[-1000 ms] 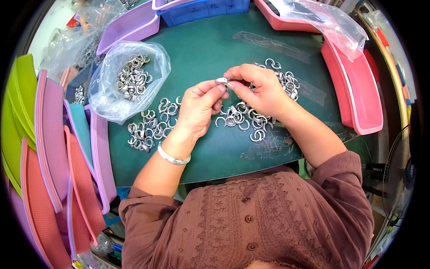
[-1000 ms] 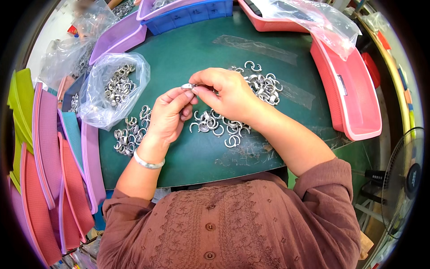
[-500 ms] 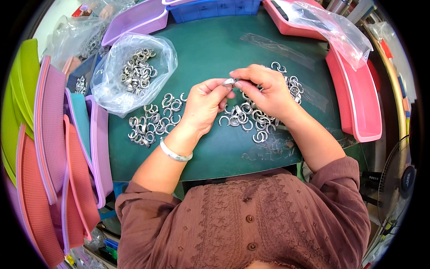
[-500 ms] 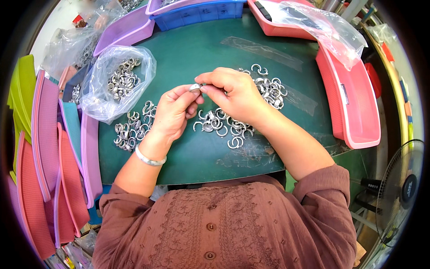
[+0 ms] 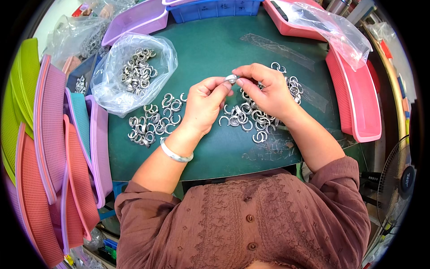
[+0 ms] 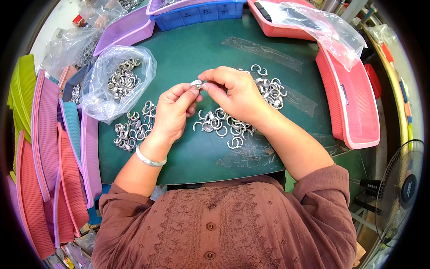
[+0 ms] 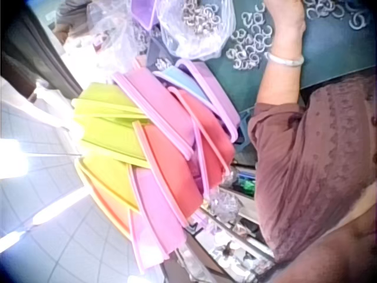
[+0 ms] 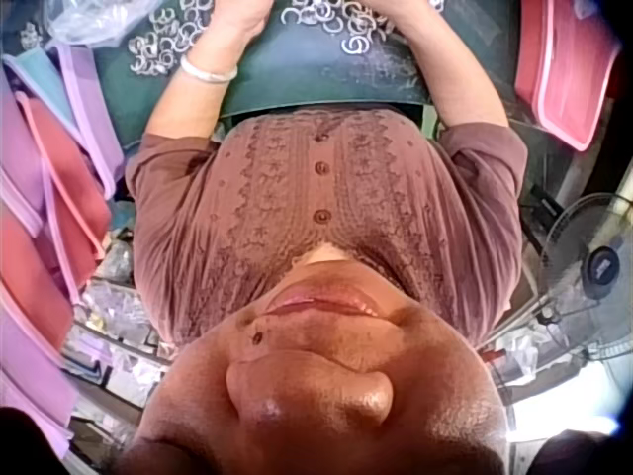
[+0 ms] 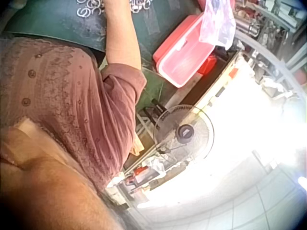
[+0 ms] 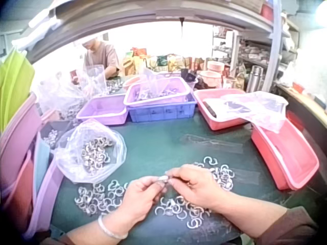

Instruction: The person picks up metal hooks and small plastic components from a table, fits them together by hand one by one, and places the assembled items into a pile or nearby container.

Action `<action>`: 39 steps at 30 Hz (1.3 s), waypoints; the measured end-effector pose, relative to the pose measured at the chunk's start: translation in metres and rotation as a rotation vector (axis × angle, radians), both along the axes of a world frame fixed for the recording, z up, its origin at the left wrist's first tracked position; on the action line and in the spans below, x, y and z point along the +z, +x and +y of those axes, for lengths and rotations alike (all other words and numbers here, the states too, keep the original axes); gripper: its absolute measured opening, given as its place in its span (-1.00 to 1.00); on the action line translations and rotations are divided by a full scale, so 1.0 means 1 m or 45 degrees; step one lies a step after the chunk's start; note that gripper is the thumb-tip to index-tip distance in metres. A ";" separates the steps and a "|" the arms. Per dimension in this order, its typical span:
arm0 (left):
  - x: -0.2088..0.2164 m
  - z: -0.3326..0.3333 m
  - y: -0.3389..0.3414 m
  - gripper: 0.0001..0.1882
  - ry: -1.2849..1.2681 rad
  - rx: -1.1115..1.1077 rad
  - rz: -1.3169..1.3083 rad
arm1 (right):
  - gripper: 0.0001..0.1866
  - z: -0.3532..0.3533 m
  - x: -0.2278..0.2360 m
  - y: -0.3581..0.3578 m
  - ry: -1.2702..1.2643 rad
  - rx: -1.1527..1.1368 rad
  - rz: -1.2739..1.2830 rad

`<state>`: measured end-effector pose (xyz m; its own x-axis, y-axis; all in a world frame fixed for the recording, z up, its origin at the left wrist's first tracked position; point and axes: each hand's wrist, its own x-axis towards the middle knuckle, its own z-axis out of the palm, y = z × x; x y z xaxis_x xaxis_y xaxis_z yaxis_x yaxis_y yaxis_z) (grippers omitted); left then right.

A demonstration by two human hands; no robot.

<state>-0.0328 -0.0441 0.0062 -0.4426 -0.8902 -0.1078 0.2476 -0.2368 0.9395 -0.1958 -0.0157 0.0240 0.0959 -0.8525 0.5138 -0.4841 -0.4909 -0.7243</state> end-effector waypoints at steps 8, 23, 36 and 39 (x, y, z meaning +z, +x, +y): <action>-0.010 0.000 -0.002 -0.87 -0.630 0.218 -0.105 | -0.80 0.000 -0.006 0.000 0.623 0.169 -0.570; -0.002 0.000 0.002 -0.91 -0.043 -0.036 0.267 | -0.68 0.001 -0.002 0.001 0.717 0.236 -0.590; -0.002 -0.009 0.008 -0.86 0.308 -0.279 0.479 | -0.75 -0.001 -0.008 -0.001 0.689 0.267 -0.572; 0.000 -0.009 0.008 -0.85 0.348 -0.272 0.455 | -0.74 -0.002 -0.011 -0.001 0.688 0.265 -0.583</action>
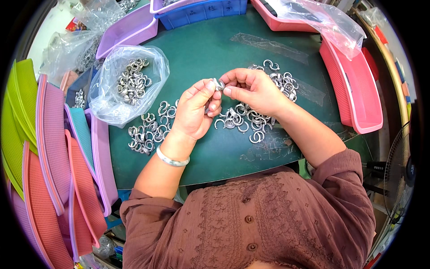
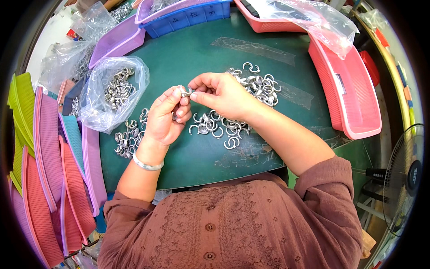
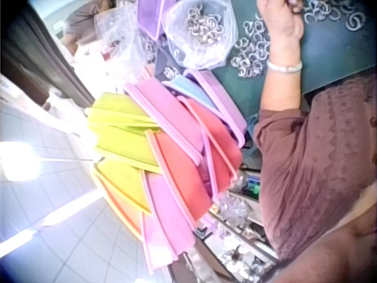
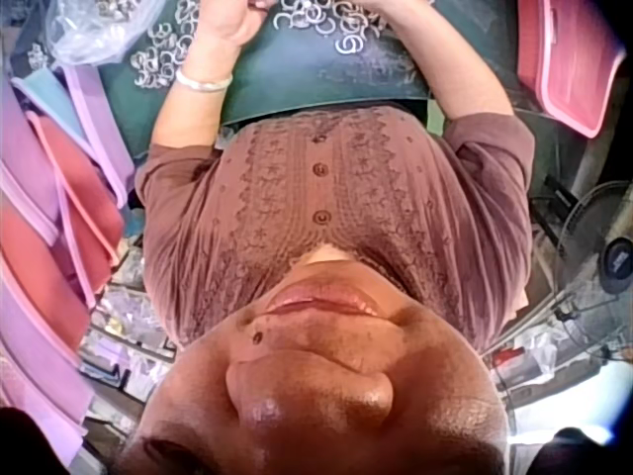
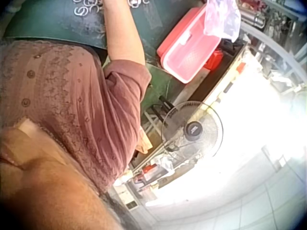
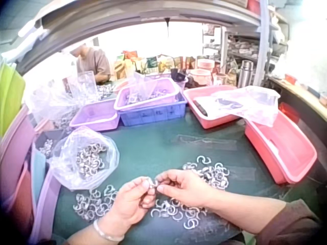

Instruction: The person picks up metal hooks and small plastic components from a table, fits them together by hand one by one, and places the assembled items into a pile or nearby container.

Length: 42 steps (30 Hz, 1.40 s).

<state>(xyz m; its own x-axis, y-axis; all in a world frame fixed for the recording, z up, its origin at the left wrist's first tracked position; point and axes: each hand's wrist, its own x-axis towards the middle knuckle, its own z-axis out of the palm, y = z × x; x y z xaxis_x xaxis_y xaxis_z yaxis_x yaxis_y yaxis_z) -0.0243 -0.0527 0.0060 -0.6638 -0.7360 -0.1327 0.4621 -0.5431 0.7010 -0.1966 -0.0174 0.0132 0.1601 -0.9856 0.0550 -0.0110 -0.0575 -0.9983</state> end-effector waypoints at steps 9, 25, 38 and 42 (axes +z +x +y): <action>0.000 0.000 0.000 -0.88 0.045 0.025 -0.002 | -0.75 0.000 -0.001 0.000 -0.014 0.007 0.026; 0.001 0.005 -0.004 -0.91 -0.168 0.168 -0.127 | -0.84 0.000 -0.001 0.001 -0.077 0.003 0.015; 0.001 0.008 -0.008 -0.88 -0.427 0.276 -0.250 | -0.88 -0.001 -0.001 -0.001 -0.123 -0.056 0.078; 0.003 0.010 -0.008 -0.89 -0.452 0.315 -0.286 | -0.87 0.000 0.000 0.000 -0.083 -0.056 0.053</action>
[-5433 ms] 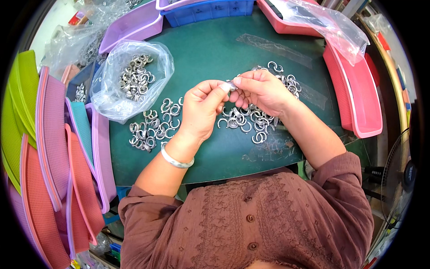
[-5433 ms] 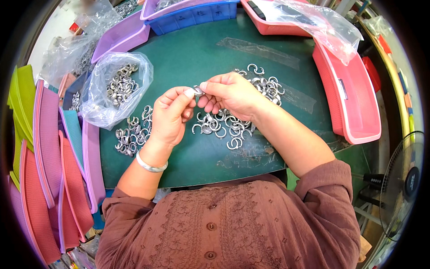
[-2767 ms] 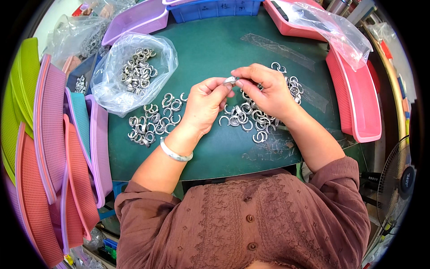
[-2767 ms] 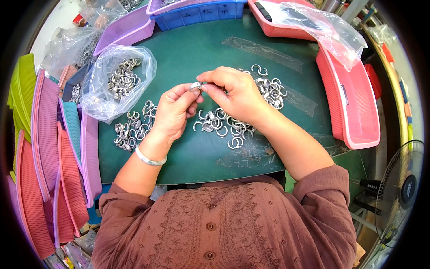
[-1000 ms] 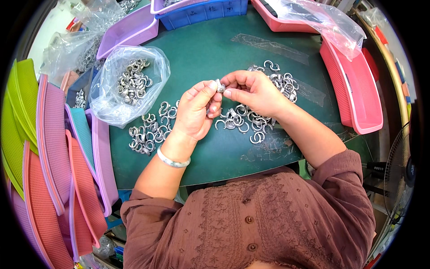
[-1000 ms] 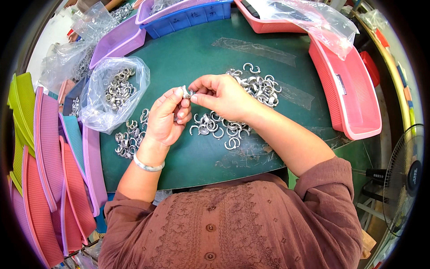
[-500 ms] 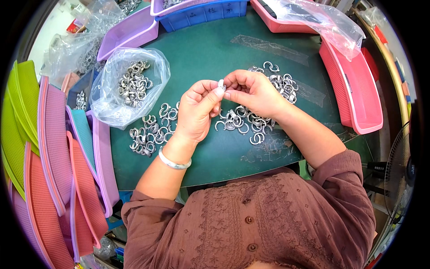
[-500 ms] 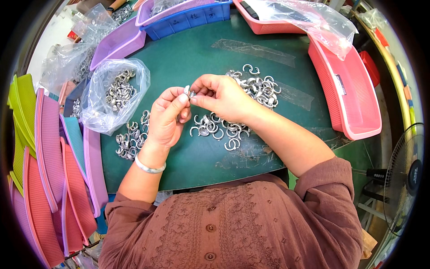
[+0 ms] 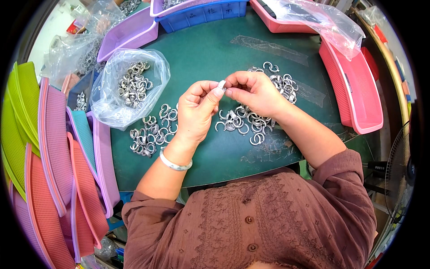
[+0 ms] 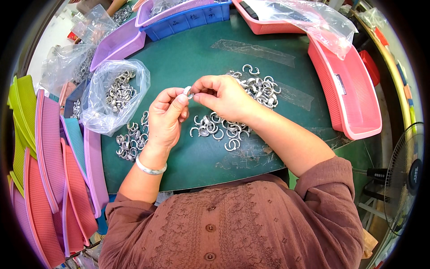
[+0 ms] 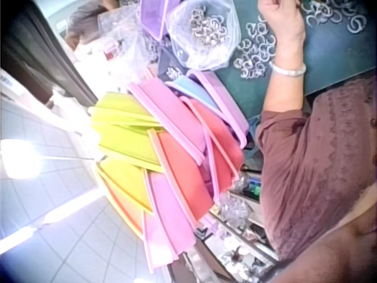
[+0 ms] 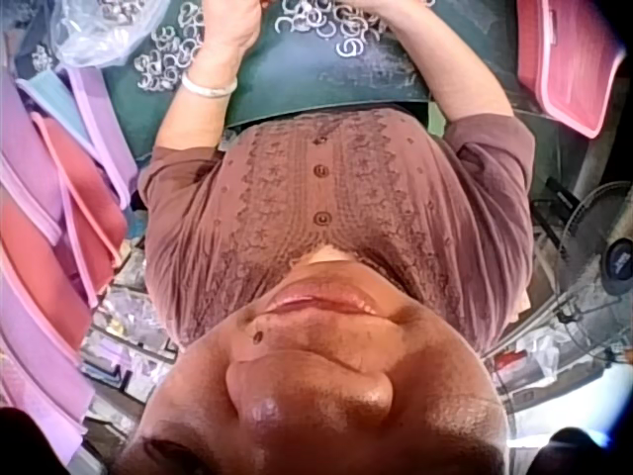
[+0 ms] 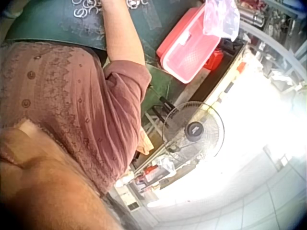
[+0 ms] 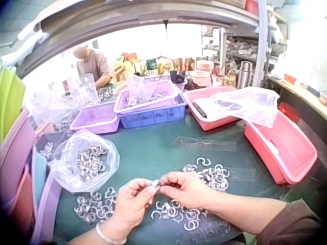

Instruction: The person picks up metal hooks and small plastic components from a table, fits them together by hand one by one, and places the assembled items into a pile or nearby container.

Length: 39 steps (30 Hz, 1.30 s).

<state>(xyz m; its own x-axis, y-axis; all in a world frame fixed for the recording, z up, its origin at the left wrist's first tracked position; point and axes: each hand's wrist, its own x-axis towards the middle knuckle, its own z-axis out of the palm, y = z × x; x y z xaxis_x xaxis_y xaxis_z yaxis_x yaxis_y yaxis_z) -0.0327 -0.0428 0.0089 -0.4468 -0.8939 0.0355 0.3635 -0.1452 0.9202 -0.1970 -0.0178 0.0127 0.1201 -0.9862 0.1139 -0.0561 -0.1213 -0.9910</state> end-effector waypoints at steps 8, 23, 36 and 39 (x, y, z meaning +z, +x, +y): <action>-0.004 -0.002 0.002 -0.87 -0.331 0.071 -0.121 | -0.88 0.002 0.004 0.000 0.011 0.026 -0.034; -0.004 -0.005 0.003 -0.81 -0.168 0.021 -0.040 | -0.91 0.004 0.007 -0.001 -0.028 0.057 -0.008; -0.011 -0.018 0.010 -0.79 0.403 -0.298 0.368 | -0.91 0.004 0.011 0.000 -0.200 -0.017 0.181; -0.010 -0.024 0.011 -0.78 0.532 -0.285 0.450 | -0.90 0.003 0.010 -0.005 -0.276 -0.118 0.438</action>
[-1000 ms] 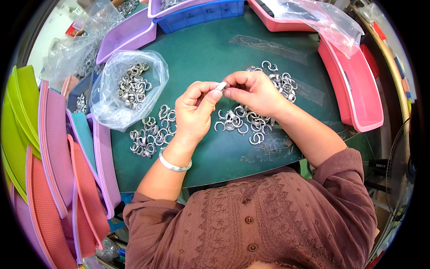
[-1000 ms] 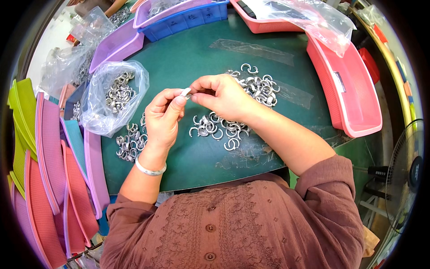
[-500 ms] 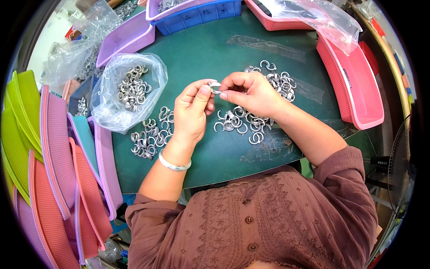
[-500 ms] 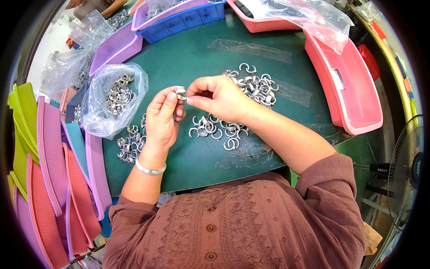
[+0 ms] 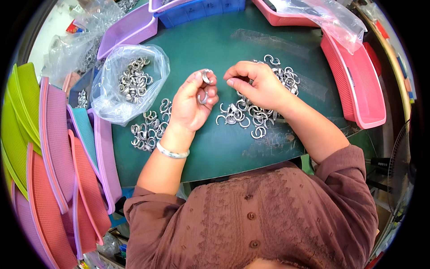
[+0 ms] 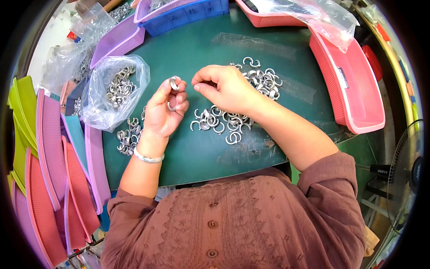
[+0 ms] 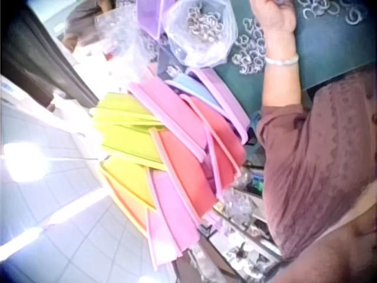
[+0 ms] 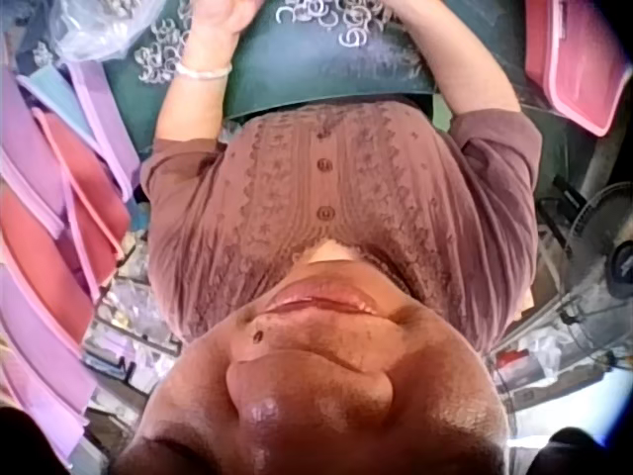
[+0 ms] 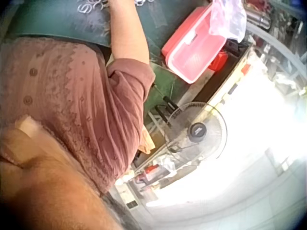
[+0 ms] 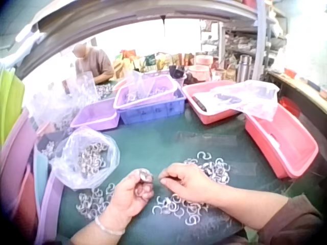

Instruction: The person picks up metal hooks and small plastic components from a table, fits them together by hand one by one, and places the assembled items into a pile or nearby container.

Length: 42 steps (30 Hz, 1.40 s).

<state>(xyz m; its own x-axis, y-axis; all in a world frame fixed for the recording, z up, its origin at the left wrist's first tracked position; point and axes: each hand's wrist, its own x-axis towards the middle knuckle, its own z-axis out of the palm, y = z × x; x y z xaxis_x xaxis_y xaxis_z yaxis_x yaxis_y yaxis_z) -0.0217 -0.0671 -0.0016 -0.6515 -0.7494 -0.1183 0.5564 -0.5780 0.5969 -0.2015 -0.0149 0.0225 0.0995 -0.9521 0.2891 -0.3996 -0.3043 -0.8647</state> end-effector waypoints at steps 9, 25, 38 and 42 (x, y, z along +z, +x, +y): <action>0.004 -0.003 0.004 -0.79 0.054 0.125 -0.177 | -0.82 0.003 -0.002 -0.006 -0.162 0.432 0.746; 0.006 0.005 -0.002 -0.90 -0.263 0.011 -0.710 | -0.77 0.002 0.003 -0.016 -0.129 0.507 0.866; 0.005 0.005 -0.002 -0.89 -0.285 -0.005 -0.730 | -0.78 -0.001 0.005 -0.018 -0.126 0.609 0.857; 0.007 0.006 -0.002 -0.88 -0.284 -0.001 -0.732 | -0.76 -0.005 0.006 -0.021 -0.209 0.507 0.645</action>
<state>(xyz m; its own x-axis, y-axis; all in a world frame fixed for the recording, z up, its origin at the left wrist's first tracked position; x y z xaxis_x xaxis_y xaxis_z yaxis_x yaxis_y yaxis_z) -0.0241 -0.0610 0.0054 -0.5307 -0.7960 -0.2913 0.1089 -0.4049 0.9079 -0.2228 -0.0197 0.0285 0.5962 -0.7622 0.2522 -0.5746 -0.6245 -0.5291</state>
